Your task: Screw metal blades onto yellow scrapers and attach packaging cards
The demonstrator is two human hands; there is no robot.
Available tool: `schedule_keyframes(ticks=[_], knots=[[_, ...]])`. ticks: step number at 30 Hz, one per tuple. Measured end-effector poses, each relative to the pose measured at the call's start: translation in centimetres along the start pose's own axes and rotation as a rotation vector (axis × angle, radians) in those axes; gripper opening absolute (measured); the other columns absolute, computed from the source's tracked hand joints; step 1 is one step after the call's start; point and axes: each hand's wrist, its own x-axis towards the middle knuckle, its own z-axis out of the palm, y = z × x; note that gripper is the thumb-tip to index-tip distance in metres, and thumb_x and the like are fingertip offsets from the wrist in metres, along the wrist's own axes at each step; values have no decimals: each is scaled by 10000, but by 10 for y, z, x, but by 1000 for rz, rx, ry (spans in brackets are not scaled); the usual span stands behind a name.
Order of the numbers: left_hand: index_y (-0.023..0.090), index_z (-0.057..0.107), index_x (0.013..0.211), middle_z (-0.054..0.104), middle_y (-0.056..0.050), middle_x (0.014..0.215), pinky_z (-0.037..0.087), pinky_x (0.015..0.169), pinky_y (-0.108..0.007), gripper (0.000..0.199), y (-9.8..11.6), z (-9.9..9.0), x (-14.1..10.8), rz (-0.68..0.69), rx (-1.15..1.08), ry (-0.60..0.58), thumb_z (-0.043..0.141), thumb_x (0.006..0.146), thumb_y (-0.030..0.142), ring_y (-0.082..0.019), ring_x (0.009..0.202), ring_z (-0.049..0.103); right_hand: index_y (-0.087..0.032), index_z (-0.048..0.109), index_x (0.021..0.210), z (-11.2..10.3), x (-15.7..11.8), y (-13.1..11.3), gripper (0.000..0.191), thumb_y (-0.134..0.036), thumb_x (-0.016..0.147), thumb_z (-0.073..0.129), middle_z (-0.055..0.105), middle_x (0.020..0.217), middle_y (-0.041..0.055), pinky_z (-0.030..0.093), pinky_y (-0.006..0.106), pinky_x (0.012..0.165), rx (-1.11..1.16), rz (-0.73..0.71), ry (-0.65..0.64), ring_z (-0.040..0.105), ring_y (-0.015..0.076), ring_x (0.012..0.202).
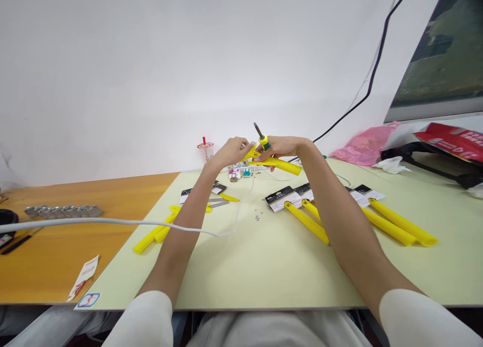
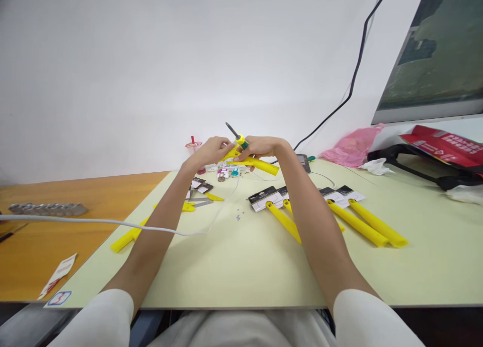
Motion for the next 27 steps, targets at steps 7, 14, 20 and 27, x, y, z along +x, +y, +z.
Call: schedule_keyframes(ticks=[7,14,20,27], knots=[[199,741,1044,803,-91,856,425,572,-330,579,-6,-1,1,0,-62,-94,609,1023,763,-169,561,596,-210,756,893,0,-2,0,513,-419,568,1093,794,982,65,686,321,723,-18,17,-12,746,249,916],[175,768,1137,783,-96,821,465,581,-341,640,-5,-6,0,-18,-122,-137,601,1013,781,-175,543,612,-207,775,915,-2,-1,1,515,-436,575,1087,784,952,43,686,322,737,-36,10,-32,747,236,890],[183,765,1114,773,-83,832,437,544,-330,623,-6,-9,-2,1,-104,-119,528,1052,756,-156,479,605,-207,775,923,-3,0,5,536,-387,536,1101,791,1011,41,684,305,699,15,16,-18,746,214,859],[185,691,1360,780,-75,824,454,550,-334,618,-8,0,-1,-18,-104,-208,637,1026,702,-182,498,596,-192,760,864,-3,0,7,512,-372,530,1103,796,959,44,683,303,680,60,48,-36,754,222,842]])
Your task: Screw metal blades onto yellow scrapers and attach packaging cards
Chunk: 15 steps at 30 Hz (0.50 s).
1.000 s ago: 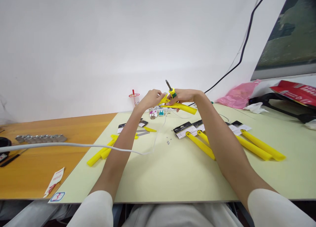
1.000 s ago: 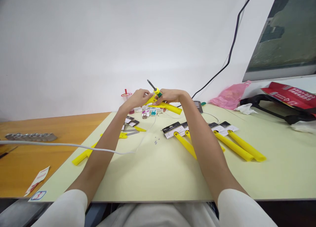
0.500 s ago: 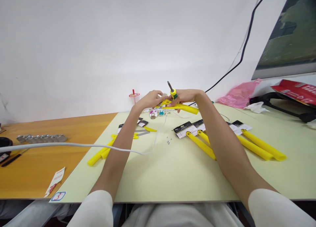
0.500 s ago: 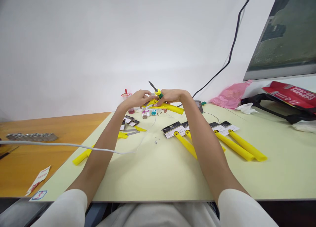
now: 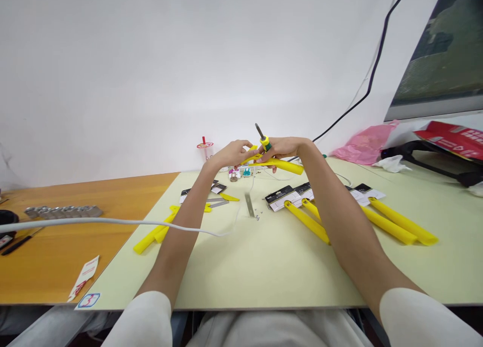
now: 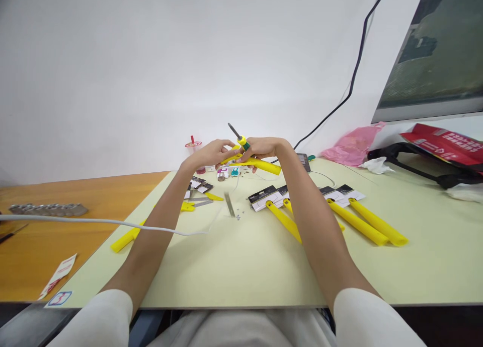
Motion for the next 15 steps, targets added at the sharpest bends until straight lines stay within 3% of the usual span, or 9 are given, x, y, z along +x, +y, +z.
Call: schedule_keyframes(ticks=[2,5,7,9,11,15], knots=[[187,674,1387,794,-90,895,492,591,-348,597,-3,3,4,-21,6,-7,632,1039,670,-209,562,652,-189,755,856,-1,2,3,514,-368,524,1105,804,985,55,690,305,683,-4,12,2,760,228,857],[181,634,1430,789,-152,1193,566,809,-368,502,-1,8,3,25,100,125,602,1081,540,-268,929,768,-191,740,838,-3,4,8,501,-379,543,1098,799,971,60,702,315,713,-19,17,17,767,241,901],[180,624,1417,707,-187,1403,558,964,-379,428,7,13,-11,131,143,249,570,1102,466,-277,1179,732,-193,735,835,-5,5,9,494,-396,561,1092,790,948,57,708,326,728,-42,20,29,766,246,911],[200,637,1348,700,-174,1393,556,969,-379,376,20,20,-36,224,113,264,535,1122,483,-258,1161,722,-193,733,834,-6,4,9,493,-413,574,1089,788,945,61,711,334,728,-75,20,42,764,251,910],[230,662,1248,747,-134,1258,544,956,-383,317,30,27,-69,294,119,142,527,1130,490,-250,1098,717,-194,727,823,-8,3,8,495,-424,579,1092,791,962,72,713,335,723,-105,20,54,762,260,925],[262,721,1033,799,-58,1050,519,809,-353,246,32,35,-120,261,143,-357,565,1116,432,-219,916,723,-195,725,803,-11,-2,4,518,-443,563,1111,791,1006,95,718,343,720,-100,4,77,761,283,968]])
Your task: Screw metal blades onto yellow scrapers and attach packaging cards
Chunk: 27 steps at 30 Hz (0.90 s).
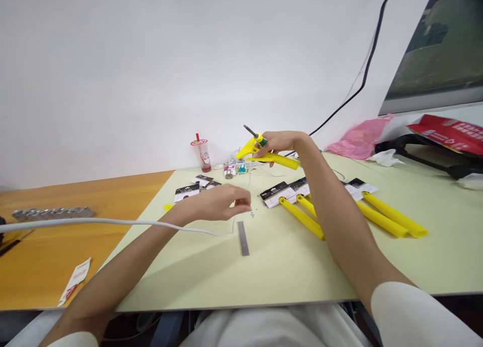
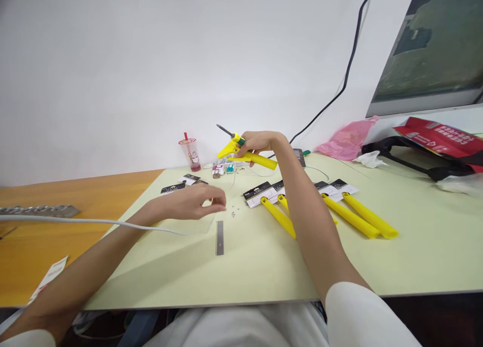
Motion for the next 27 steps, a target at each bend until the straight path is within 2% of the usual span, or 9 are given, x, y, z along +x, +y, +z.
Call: schedule_keyframes(ticks=[2,4,10,12,14,17,21,24,27], knots=[[259,747,1033,811,-51,1028,522,750,-332,234,-4,8,-8,-31,-68,-134,650,1079,467,-212,873,739,-189,744,825,0,-2,-2,525,-464,571,1111,789,994,96,721,353,728,4,-20,-1,763,284,956],[251,752,1079,812,-59,1054,535,739,-327,242,-10,13,-6,-20,-35,-111,693,1061,485,-210,859,745,-181,764,860,3,-3,-6,521,-472,592,1103,795,980,93,717,349,723,8,-44,-20,764,277,938],[204,698,1233,761,-158,1240,564,1008,-469,181,-25,10,24,245,499,580,587,1130,302,-321,1198,715,-168,755,867,21,7,-16,405,-364,652,1037,802,883,48,628,282,618,15,-136,-107,726,194,733],[203,692,1244,756,-159,1236,571,985,-479,172,-31,3,34,264,595,694,622,1117,295,-322,1151,713,-174,712,787,28,12,-18,295,-264,674,968,742,744,4,567,248,568,19,-181,-114,676,155,637],[208,702,1190,761,-141,1171,577,942,-464,140,-39,-5,42,277,630,733,635,1112,304,-307,1075,722,-178,691,761,33,17,-19,205,-177,676,877,693,671,-22,509,231,521,60,-213,-108,627,133,579],[215,727,1131,769,-125,1108,573,944,-462,119,-48,-14,48,293,625,774,642,1109,296,-297,1050,726,-167,724,821,37,22,-17,165,-143,684,811,698,688,-16,467,231,481,174,-236,-120,597,127,558],[240,759,1018,806,-103,1079,565,935,-457,149,-49,-22,48,335,616,859,641,1106,258,-269,1000,737,-155,719,846,33,25,-14,185,-171,742,870,694,738,-4,448,212,465,285,-308,-84,575,105,566],[240,758,1007,822,-81,1040,578,918,-424,151,-38,-33,43,332,450,964,657,1106,294,-247,995,757,-142,742,921,27,20,-15,252,-262,803,931,738,829,41,565,249,562,301,-364,-61,655,143,641],[224,739,1015,809,-56,978,603,849,-355,182,-28,-51,40,228,162,1097,711,1084,390,-195,877,754,-157,737,990,21,9,-20,356,-390,848,965,747,905,57,644,309,655,286,-423,-1,703,174,702]])
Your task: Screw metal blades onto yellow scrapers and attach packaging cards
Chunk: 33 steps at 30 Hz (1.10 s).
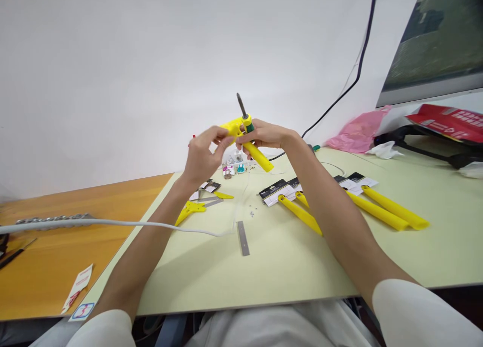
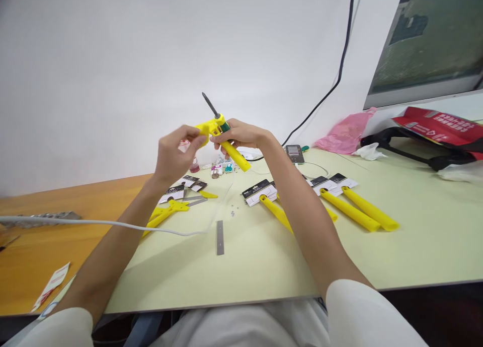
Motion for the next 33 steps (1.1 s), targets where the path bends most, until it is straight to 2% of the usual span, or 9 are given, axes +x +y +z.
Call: schedule_keyframes(ticks=[2,4,9,12,17,23,29,33], knots=[[221,730,1051,803,-55,998,618,824,-326,251,-2,-5,14,-146,-110,64,754,1053,471,-179,868,759,-175,710,946,1,-6,-8,400,-494,886,946,705,850,34,635,299,632,-73,-50,59,678,157,675],[222,726,1100,796,-57,1007,633,821,-314,325,-9,-6,28,-225,-213,95,808,1004,522,-185,907,771,-181,686,867,4,-10,-16,474,-611,939,872,666,785,26,607,288,586,-186,-97,105,642,141,629],[201,752,1085,788,-64,963,657,815,-319,405,-23,1,44,-322,-337,37,924,894,514,-200,908,785,-190,642,731,17,-13,-31,639,-763,1011,692,663,719,53,537,297,502,-438,-133,248,588,124,525],[195,780,1046,803,-70,950,662,819,-329,406,-23,3,43,-339,-341,15,957,845,500,-206,903,786,-198,616,677,20,-14,-34,655,-755,1010,703,644,647,50,471,292,466,-511,-113,312,559,120,500],[178,824,980,829,-85,924,659,837,-358,331,-18,-5,40,-416,-345,-4,964,802,420,-227,902,798,-194,665,730,20,-17,-36,531,-642,965,829,669,649,28,426,289,455,-517,-52,253,533,104,482],[161,851,893,832,-93,833,595,696,-332,231,-11,-10,38,-517,-333,-27,923,805,362,-224,787,776,-188,717,803,23,-16,-38,433,-567,937,876,714,714,29,451,285,470,-530,-7,246,581,111,511],[201,851,824,821,-66,847,580,706,-325,120,-19,1,36,-458,-339,38,885,851,313,-196,803,753,-183,693,760,28,-13,-38,460,-557,989,828,700,677,40,466,288,472,-528,-16,275,582,113,504],[210,840,813,794,-48,803,570,686,-323,130,-23,10,34,-478,-383,101,892,863,318,-174,749,724,-191,681,747,30,-13,-39,467,-554,1010,814,661,617,23,460,292,464,-515,-49,279,575,117,490]])
